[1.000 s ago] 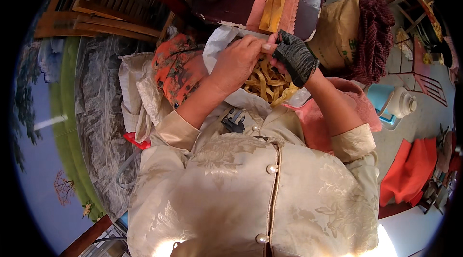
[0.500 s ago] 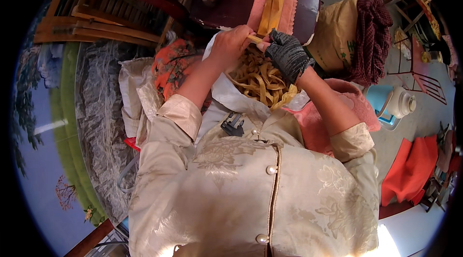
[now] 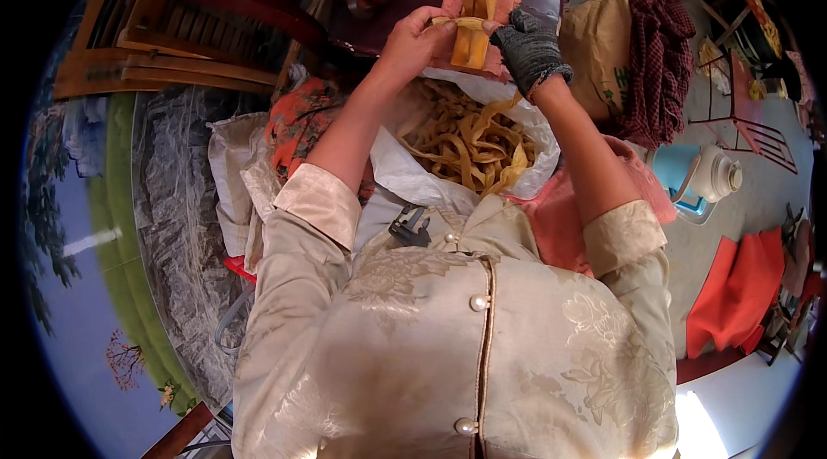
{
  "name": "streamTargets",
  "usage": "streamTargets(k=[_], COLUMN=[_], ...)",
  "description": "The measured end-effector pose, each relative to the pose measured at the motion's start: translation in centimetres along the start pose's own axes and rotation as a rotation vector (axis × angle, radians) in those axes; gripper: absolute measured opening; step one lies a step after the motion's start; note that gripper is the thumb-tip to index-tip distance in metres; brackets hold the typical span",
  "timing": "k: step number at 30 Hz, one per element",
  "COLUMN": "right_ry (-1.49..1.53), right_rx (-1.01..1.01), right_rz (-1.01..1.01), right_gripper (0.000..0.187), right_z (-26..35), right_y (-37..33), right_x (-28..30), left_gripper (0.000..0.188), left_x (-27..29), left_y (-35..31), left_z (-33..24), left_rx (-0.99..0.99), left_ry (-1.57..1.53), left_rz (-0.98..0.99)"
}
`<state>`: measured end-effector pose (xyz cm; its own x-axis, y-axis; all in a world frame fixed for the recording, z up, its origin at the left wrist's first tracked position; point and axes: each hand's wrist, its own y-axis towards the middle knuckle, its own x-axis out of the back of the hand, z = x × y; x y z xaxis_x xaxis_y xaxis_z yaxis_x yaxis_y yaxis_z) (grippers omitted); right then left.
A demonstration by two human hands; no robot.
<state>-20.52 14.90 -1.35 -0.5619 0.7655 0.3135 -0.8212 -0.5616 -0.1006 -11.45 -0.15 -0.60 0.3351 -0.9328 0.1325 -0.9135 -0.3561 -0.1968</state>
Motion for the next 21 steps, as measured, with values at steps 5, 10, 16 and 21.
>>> streamTargets(k=[5, 10, 16, 21], right_ry=[-0.484, -0.539, -0.127, 0.101], right_rx=[0.047, 0.122, 0.591, 0.451], right_rz=[-0.013, -0.045, 0.027, 0.27], right_gripper=[0.028, 0.027, 0.02, 0.019], right_z=[-3.1, 0.6, -0.1, -0.9], right_y=[1.4, -2.9, -7.6, -8.5], right_x=[-0.8, -0.4, -3.3, -3.5], left_gripper=[0.028, 0.032, 0.046, 0.023], left_x=[1.2, 0.7, -3.7, -1.2], left_y=[1.1, -4.8, -10.5, -7.8], left_z=[3.6, 4.6, 3.1, 6.3], left_rx=[0.003, -0.35, 0.485, 0.314], left_ry=[0.392, 0.74, -0.672, -1.011], left_rz=[-0.031, -0.169, 0.24, 0.324])
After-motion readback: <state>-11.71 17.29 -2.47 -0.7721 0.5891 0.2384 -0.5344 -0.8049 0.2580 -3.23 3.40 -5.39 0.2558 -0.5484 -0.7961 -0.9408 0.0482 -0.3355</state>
